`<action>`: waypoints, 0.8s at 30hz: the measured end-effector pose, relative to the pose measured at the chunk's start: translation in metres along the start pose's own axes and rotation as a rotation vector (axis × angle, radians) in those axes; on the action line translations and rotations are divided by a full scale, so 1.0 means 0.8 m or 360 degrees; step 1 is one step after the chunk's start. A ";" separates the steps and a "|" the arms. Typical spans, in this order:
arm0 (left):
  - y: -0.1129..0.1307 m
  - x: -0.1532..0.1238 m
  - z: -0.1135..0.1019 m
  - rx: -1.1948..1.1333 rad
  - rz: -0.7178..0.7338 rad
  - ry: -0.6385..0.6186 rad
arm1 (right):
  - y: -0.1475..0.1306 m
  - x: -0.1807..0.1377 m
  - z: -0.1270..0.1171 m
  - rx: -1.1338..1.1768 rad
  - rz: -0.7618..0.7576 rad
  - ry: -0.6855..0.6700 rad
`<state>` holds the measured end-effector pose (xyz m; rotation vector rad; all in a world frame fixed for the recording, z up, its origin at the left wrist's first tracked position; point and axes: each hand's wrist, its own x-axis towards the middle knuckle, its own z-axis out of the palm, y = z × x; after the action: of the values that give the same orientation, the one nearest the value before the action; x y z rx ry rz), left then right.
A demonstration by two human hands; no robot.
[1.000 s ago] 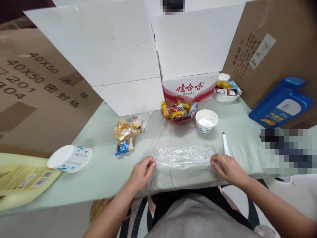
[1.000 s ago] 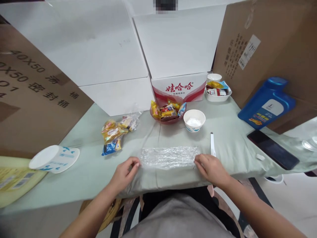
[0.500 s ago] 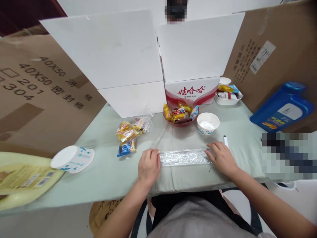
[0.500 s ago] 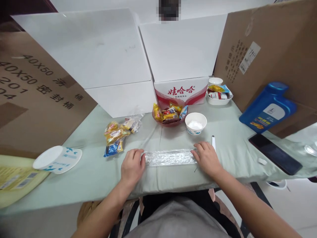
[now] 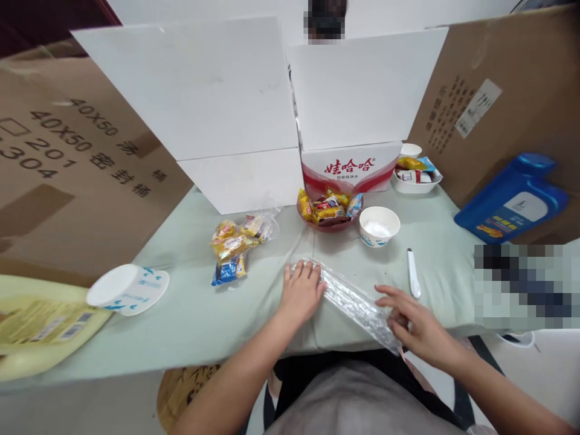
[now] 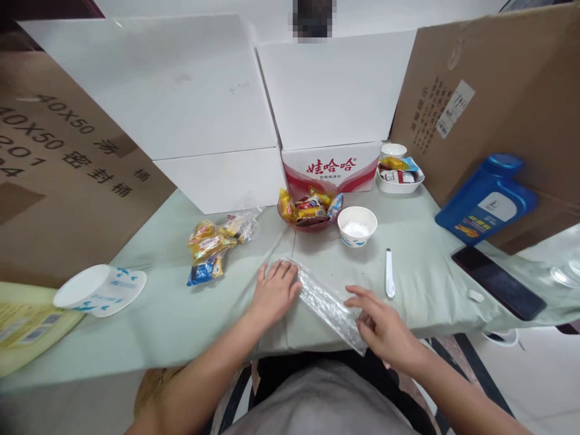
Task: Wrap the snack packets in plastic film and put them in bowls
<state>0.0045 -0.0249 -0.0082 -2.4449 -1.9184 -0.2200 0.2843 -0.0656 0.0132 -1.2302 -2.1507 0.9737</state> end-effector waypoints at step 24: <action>0.009 -0.057 0.027 -0.1256 0.0543 0.0182 | -0.005 0.184 0.031 0.1784 0.0774 -0.0306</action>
<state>0.0028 -0.0684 -0.0351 -3.0502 -1.5015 -1.2756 0.1936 0.0528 0.0086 -1.0416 -0.9980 2.1378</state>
